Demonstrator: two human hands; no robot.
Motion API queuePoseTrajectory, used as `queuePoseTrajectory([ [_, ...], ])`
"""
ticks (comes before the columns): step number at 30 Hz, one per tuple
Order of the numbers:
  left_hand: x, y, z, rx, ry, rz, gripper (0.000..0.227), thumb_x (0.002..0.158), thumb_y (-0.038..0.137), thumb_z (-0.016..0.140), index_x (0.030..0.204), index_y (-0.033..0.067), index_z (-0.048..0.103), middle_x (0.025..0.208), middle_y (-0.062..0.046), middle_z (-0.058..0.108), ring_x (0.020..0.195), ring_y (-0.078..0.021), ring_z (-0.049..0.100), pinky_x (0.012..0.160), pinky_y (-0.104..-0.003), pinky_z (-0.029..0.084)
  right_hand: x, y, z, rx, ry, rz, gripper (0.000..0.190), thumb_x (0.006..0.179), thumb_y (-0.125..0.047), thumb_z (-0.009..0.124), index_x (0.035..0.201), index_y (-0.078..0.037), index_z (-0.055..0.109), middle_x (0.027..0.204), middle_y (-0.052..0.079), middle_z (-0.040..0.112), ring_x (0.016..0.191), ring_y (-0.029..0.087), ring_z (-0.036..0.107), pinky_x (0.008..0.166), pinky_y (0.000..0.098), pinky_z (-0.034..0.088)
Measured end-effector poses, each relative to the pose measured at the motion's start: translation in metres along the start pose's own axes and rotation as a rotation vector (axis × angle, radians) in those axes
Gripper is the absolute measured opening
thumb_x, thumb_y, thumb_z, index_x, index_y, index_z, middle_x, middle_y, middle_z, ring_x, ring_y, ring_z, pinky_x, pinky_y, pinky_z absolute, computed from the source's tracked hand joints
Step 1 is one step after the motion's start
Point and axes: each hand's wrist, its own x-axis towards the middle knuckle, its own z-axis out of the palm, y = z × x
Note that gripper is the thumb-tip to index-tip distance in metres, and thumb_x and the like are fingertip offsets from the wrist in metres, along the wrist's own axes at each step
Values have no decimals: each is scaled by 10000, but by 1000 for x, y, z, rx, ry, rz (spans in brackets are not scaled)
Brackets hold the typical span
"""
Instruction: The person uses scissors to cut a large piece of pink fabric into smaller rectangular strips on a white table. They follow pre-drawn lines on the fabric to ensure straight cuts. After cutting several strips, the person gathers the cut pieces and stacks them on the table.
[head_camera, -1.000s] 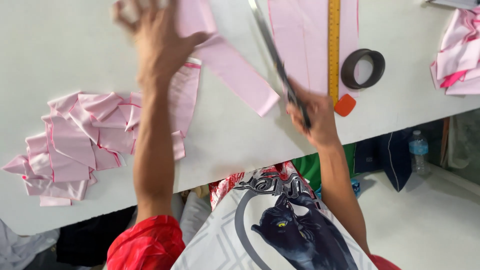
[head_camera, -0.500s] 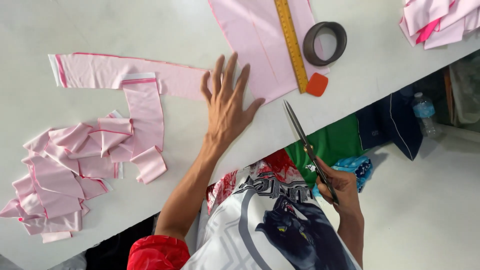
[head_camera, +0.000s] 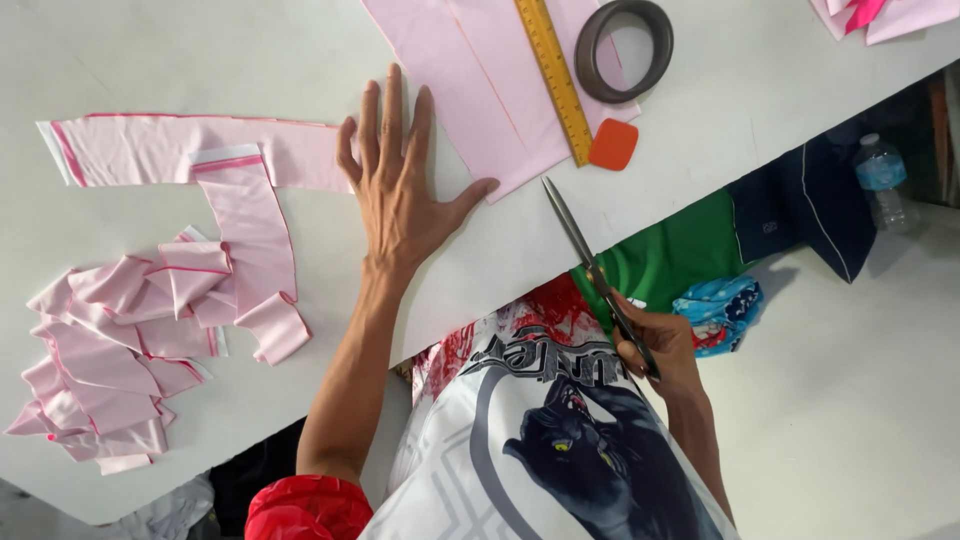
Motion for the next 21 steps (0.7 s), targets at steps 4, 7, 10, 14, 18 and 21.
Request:
queuePoseTrajectory([
  [4,2,2,-6,-4,-22,6,1038,907,859,714,1591,124,451,1687,-146,278,1590,-370,280,1288,-554,197,20,4,-10,-55,-38,41,708,863,-236,809,1451,37,524,584,-23,469,477,74,337,413,218,293],
  [7,5,4,-11,9,-49,11,1111,863,876,808,1592,113,459,1689,-131,267,1586,-377,269,1285,-560,190,34,13,-16,-61,-38,21,676,860,-252,827,1437,-13,568,583,-83,463,527,97,334,563,253,383],
  [10,6,5,-13,12,-79,12,1112,864,878,810,1590,115,451,1693,-118,260,1586,-387,257,1287,-570,179,46,7,-13,-106,-26,51,662,881,-134,765,1476,6,510,590,-69,421,556,100,319,506,287,266],
  [14,7,4,-12,17,-75,17,1111,866,896,777,1585,114,449,1685,-113,292,1578,-385,262,1282,-573,192,51,5,-15,-135,-41,87,652,886,-96,754,1483,-8,508,604,-51,413,579,109,326,522,306,271],
  [18,8,5,-13,10,-95,6,1115,870,916,740,1593,121,440,1687,-110,290,1580,-387,259,1288,-570,177,55,-4,-6,-176,-59,81,641,905,-93,728,1495,-7,493,614,-33,389,558,99,292,528,283,284],
  [21,8,5,-14,10,-99,3,1125,866,912,764,1592,117,436,1686,-111,288,1580,-389,258,1291,-573,178,54,-8,-4,-161,-77,60,664,912,-150,746,1504,-17,477,632,-11,417,566,108,318,542,275,342],
])
